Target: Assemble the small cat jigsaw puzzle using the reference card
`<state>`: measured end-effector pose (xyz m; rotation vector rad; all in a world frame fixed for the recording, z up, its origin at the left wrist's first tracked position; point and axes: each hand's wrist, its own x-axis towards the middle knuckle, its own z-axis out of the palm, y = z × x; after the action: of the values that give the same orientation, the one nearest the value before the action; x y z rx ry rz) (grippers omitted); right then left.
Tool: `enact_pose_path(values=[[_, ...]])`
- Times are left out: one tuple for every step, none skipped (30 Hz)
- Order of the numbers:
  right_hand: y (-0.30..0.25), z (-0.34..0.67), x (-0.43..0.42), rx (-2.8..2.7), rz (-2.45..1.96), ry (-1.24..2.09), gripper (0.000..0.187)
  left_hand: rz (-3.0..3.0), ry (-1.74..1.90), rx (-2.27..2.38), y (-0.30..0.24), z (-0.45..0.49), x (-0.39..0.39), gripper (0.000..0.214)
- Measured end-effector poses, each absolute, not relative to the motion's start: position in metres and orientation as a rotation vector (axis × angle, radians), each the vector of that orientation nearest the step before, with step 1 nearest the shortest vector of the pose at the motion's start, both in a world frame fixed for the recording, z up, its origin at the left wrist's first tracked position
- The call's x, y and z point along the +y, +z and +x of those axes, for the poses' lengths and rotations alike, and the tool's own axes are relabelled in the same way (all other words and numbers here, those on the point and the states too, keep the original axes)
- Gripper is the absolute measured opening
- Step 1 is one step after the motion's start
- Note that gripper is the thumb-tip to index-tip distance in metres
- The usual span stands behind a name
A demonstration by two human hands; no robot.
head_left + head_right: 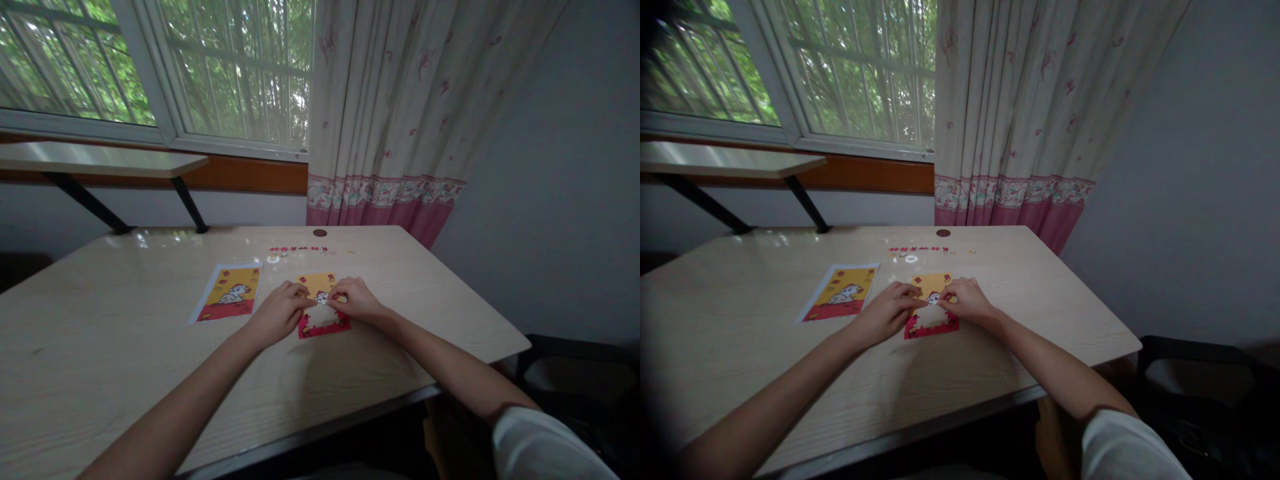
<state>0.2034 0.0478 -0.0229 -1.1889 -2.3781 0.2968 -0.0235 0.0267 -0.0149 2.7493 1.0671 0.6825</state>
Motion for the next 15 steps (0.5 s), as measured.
enact_pose_path(values=[[-0.0223, 0.2032, 0.0474, -2.377, -1.202, 0.293, 0.008, 2.761, 0.654, 1.076, -0.0152, -0.0231, 0.0266, 0.038], [-0.0218, 0.2031, 0.0472, -2.374, -1.212, 0.289, 0.007, 2.769, 0.629, 1.086, -0.0154, -0.0229, 0.0265, 0.039], [-0.0215, 0.2031, 0.0471, -2.37, -1.218, 0.286, 0.007, 2.775, 0.609, 1.094, -0.0156, -0.0228, 0.0264, 0.039], [-0.0215, 0.2032, 0.0471, -2.366, -1.22, 0.285, 0.007, 2.779, 0.594, 1.097, -0.0156, -0.0226, 0.0264, 0.039], [-0.0219, 0.2033, 0.0474, -2.364, -1.22, 0.285, 0.007, 2.782, 0.587, 1.098, -0.0156, -0.0224, 0.0263, 0.039], [-0.0227, 0.2034, 0.0479, -2.363, -1.218, 0.284, 0.007, 2.784, 0.587, 1.1, -0.0155, -0.0222, 0.0262, 0.038], [-0.0237, 0.2034, 0.0486, -2.364, -1.215, 0.282, 0.007, 2.786, 0.593, 1.1, -0.0153, -0.0219, 0.0261, 0.038], [-0.0249, 0.2034, 0.0492, -2.365, -1.213, 0.277, 0.007, 2.787, 0.603, 1.102, -0.0151, -0.0217, 0.026, 0.038], [-0.0259, 0.2034, 0.0499, -2.366, -1.212, 0.273, 0.006, 2.789, 0.613, 1.105, -0.0149, -0.0214, 0.0259, 0.037], [-0.0268, 0.2032, 0.0504, -2.367, -1.212, 0.268, 0.006, 2.791, 0.616, 1.111, -0.0147, -0.0212, 0.0259, 0.037], [-0.0275, 0.203, 0.0508, -2.367, -1.212, 0.266, 0.007, 2.794, 0.613, 1.116, -0.0147, -0.021, 0.0258, 0.037], [-0.0278, 0.2028, 0.051, -2.367, -1.212, 0.264, 0.006, 2.799, 0.603, 1.12, -0.0146, -0.0209, 0.0258, 0.038], [-0.0278, 0.2025, 0.0511, -2.368, -1.212, 0.265, 0.006, 2.805, 0.589, 1.123, -0.0147, -0.0208, 0.0258, 0.038], [-0.0276, 0.2021, 0.051, -2.367, -1.213, 0.267, 0.006, 2.811, 0.574, 1.127, -0.0147, -0.0208, 0.0258, 0.039], [-0.0273, 0.2018, 0.0508, -2.366, -1.214, 0.267, 0.006, 2.816, 0.561, 1.13, -0.0148, -0.0208, 0.0258, 0.039]])
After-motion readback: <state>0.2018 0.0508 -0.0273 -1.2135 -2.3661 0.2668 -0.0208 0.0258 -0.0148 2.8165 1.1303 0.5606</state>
